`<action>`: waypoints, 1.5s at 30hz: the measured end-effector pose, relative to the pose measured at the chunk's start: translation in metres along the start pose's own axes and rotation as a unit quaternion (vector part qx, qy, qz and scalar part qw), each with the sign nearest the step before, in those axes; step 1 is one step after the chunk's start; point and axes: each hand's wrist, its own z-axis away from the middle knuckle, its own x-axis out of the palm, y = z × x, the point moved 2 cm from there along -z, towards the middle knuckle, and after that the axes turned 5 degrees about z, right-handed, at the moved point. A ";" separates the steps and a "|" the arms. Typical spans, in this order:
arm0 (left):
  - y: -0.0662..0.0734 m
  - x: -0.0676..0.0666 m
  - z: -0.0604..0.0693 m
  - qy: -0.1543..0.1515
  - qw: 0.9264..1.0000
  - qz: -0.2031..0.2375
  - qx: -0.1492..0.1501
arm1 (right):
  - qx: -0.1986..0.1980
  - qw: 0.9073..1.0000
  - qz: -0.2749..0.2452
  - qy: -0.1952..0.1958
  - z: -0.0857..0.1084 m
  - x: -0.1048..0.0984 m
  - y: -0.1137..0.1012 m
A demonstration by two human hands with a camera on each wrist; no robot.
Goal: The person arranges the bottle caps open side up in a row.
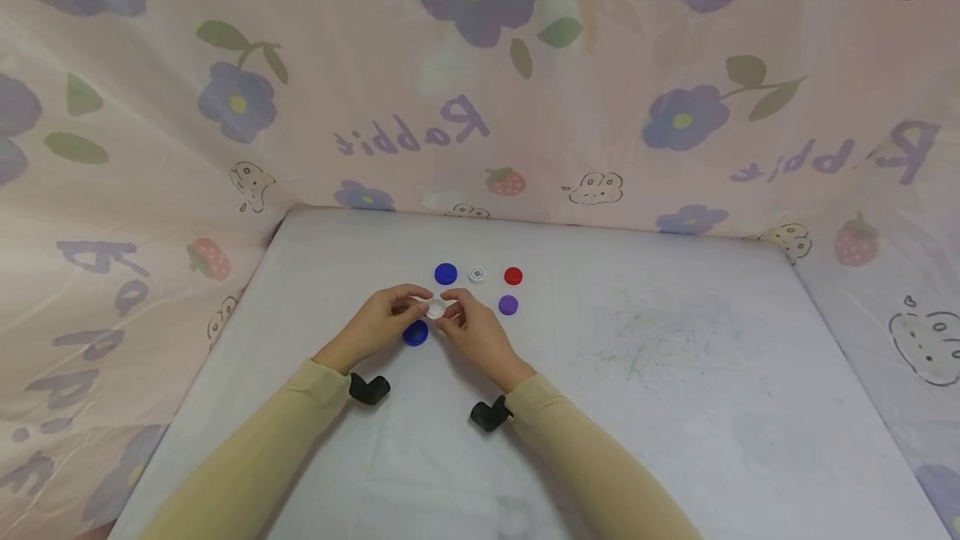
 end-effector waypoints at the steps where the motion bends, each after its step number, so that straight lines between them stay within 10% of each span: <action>1: 0.000 0.000 0.000 -0.001 1.000 -0.002 0.001 | 0.001 1.000 0.000 0.000 0.000 0.000 0.000; 22: -0.004 0.000 0.002 -0.034 0.998 -0.046 -0.001 | 0.016 0.999 0.011 -0.027 0.002 0.004 0.003; 32: -0.008 0.000 0.001 -0.044 0.992 -0.101 0.059 | 0.011 0.998 0.041 -0.036 0.003 0.006 0.008; 45: -0.019 0.003 0.003 -0.078 0.986 -0.147 0.026 | 0.008 0.995 0.076 -0.063 0.002 0.006 0.009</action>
